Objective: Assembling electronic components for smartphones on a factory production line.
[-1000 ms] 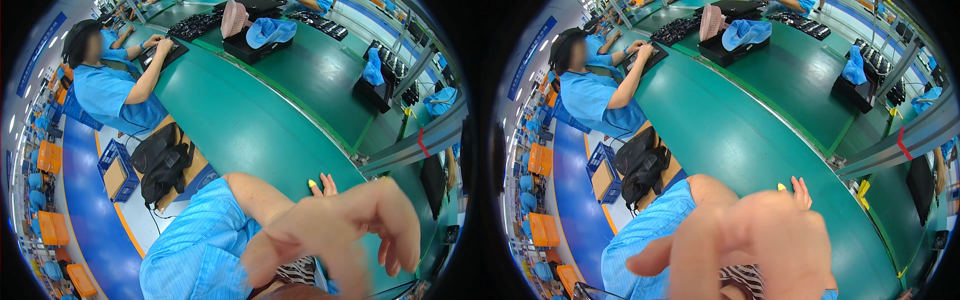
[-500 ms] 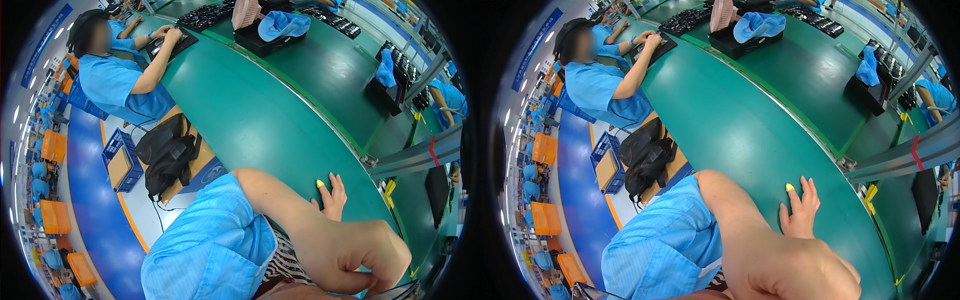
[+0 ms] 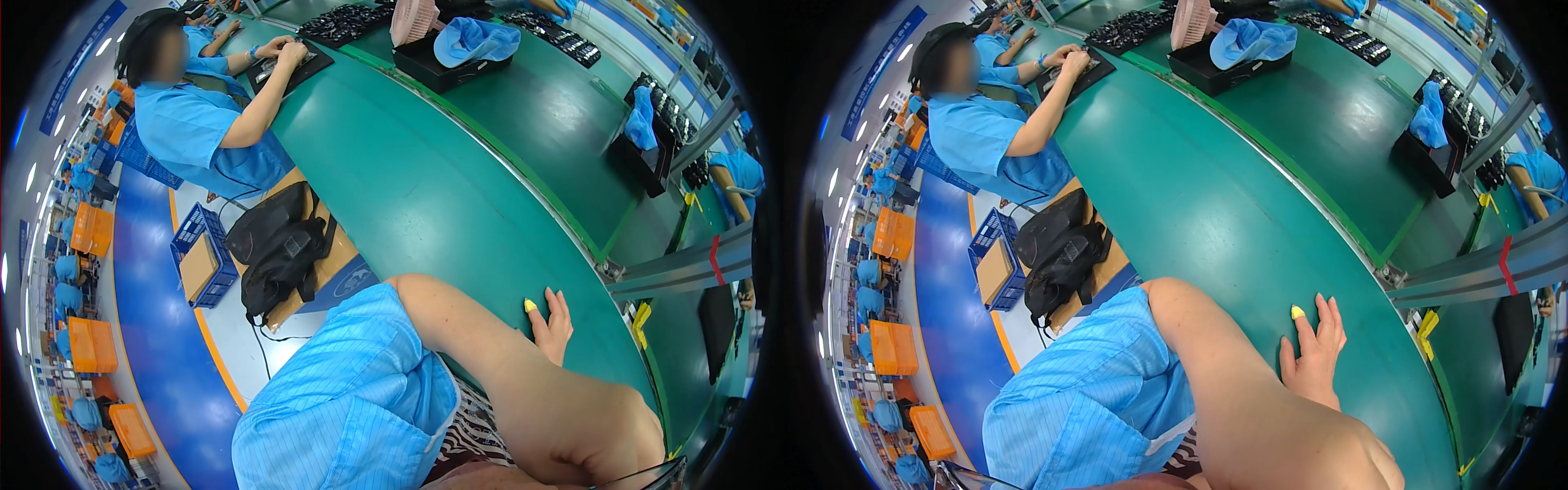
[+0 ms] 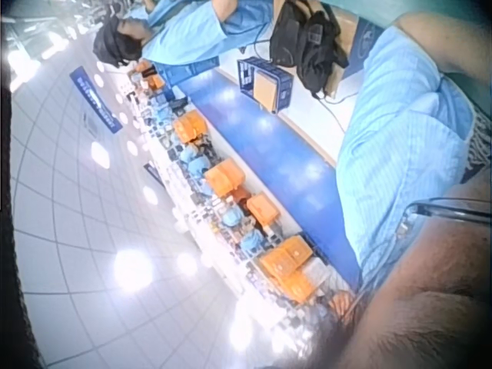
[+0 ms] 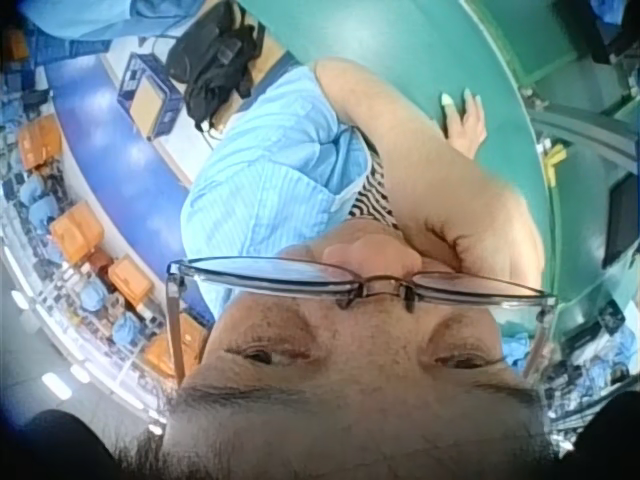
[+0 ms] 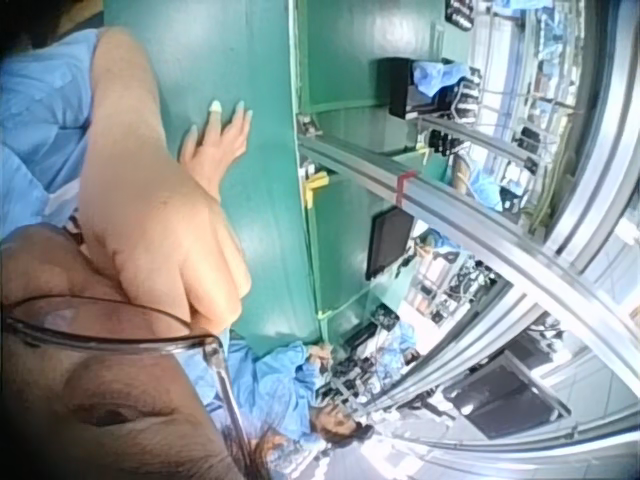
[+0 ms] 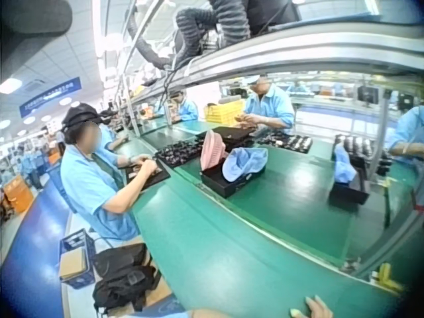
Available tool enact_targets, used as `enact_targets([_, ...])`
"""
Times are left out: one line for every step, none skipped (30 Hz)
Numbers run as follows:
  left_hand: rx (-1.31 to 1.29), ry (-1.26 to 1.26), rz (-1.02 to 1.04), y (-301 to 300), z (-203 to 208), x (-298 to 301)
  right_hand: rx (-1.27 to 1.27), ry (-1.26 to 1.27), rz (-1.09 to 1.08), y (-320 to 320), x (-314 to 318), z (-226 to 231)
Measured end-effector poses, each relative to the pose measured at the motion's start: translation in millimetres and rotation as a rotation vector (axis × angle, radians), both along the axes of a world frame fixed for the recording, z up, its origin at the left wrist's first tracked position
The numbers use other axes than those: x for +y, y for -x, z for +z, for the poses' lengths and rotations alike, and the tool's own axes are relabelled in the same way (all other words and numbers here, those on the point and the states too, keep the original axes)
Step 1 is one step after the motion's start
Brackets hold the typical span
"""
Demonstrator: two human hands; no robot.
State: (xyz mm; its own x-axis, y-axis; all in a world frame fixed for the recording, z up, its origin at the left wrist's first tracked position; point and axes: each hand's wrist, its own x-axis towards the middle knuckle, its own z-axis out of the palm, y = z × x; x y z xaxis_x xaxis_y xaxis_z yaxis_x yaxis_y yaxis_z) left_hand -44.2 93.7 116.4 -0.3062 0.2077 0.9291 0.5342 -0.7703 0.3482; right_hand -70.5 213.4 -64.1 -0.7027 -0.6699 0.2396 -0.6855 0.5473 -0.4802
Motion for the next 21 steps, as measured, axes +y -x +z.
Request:
enact_targets([0.002,0.002,0.004,-1.6,-3.4,1.1,0.002,0.002,0.004,0.4,-0.2,-0.5])
enact_targets([0.031,0.050,0.042,-3.7,-7.9,2.0,0.008,-0.001,0.007,0.5,-0.4,-1.0])
enact_targets([0.060,0.098,0.072,-3.8,-9.4,2.0,0.014,-0.003,0.003,0.7,-0.1,-2.0])
enact_targets([0.063,0.102,0.071,-2.2,-9.4,2.4,0.016,0.000,0.001,1.0,0.5,-3.0])
enact_targets([0.100,0.081,0.117,0.0,-8.1,2.2,0.013,-0.004,0.001,1.5,1.3,-4.0])
enact_targets([0.137,0.059,0.164,1.3,-7.2,2.4,0.008,-0.010,0.002,1.8,1.8,-4.8])
enact_targets([0.138,0.062,0.164,2.1,-7.2,2.9,0.009,-0.007,0.002,2.1,1.2,-5.4])
enact_targets([0.157,0.038,0.206,2.8,-7.4,3.4,0.003,-0.003,-0.002,2.2,0.5,-6.1])
enact_targets([0.177,0.010,0.243,2.9,-6.4,3.9,-0.003,-0.002,-0.011,1.6,0.8,-5.3])
enact_targets([0.179,0.009,0.238,2.9,-5.2,3.6,-0.001,-0.002,-0.016,1.2,1.0,-5.0])
enact_targets([0.180,0.010,0.278,2.8,-3.8,2.4,0.008,-0.007,-0.017,0.6,0.8,-4.4])
enact_targets([0.182,0.011,0.317,2.6,-2.1,0.5,0.016,-0.013,-0.018,-0.1,0.7,-3.4])
enact_targets([0.183,0.012,0.308,3.6,0.9,-1.7,0.017,-0.011,-0.028,-0.5,-0.1,-1.0])
enact_targets([0.125,0.083,0.301,4.5,5.3,-5.8,-0.005,-0.001,-0.039,-1.0,-1.3,0.8])
enact_targets([0.067,0.150,0.296,5.3,8.3,-10.4,-0.025,0.005,-0.048,-1.1,-0.2,-0.3])
enact_targets([0.068,0.148,0.287,7.5,10.4,-14.8,-0.024,0.004,-0.057,-0.1,1.3,-3.4])
enact_targets([0.117,0.124,0.319,10.2,12.5,-18.9,-0.014,0.008,-0.036,1.7,2.2,-9.4])
enact_targets([0.165,0.098,0.352,11.9,13.6,-21.5,-0.004,0.012,-0.014,3.6,2.9,-15.3])
enact_targets([0.166,0.094,0.341,12.2,12.7,-22.4,-0.003,0.010,-0.025,4.7,3.5,-21.4])
enact_targets([0.235,0.041,0.430,12.6,10.8,-23.2,0.025,-0.010,-0.028,5.8,4.5,-27.6])
enact_targets([0.303,-0.011,0.519,13.1,12.5,-24.5,0.053,-0.029,-0.031,6.5,4.7,-28.1])
